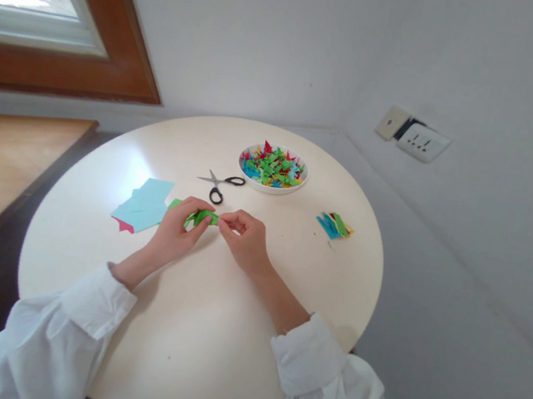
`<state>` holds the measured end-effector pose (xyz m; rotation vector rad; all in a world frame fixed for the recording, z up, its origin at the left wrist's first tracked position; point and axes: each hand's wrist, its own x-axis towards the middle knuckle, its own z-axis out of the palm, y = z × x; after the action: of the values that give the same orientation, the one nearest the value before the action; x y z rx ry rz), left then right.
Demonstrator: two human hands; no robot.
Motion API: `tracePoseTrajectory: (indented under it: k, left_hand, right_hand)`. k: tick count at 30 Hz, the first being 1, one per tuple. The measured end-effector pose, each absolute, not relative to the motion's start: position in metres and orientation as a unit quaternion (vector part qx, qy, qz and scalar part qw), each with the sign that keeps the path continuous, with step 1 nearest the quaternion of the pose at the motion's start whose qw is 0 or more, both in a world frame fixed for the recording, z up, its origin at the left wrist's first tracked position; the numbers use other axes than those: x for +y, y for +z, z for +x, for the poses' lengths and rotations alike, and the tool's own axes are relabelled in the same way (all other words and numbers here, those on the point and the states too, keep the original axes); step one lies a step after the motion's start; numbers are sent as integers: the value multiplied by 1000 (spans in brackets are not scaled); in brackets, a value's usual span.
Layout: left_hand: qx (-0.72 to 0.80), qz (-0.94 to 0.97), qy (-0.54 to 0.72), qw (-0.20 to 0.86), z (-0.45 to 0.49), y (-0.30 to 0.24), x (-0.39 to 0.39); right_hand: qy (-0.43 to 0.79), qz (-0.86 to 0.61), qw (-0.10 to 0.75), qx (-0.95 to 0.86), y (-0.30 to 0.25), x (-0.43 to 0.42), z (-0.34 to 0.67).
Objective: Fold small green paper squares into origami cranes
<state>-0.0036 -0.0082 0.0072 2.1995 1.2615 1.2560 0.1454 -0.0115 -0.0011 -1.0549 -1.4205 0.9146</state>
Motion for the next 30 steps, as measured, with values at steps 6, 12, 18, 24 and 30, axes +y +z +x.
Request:
tracePoseTrajectory:
  k: [6, 12, 18, 24, 30]
  left_hand:
    - [437, 770, 442, 142, -3, 6, -8]
    - [441, 773, 433, 142, -1, 8, -9]
    - [433, 771, 448, 133, -1, 6, -8]
    - [428, 772, 449, 135, -1, 5, -7]
    - [432, 773, 444, 139, -1, 5, -7]
  right_hand:
    - [384, -453, 547, -589, 0, -13, 144]
    - [367, -465, 552, -587, 2, -14, 142]
    - [366, -467, 551, -587, 1, -14, 141]
    - [367, -468, 556, -581, -1, -13, 141]
    - [372, -469, 553, -579, -1, -13, 141]
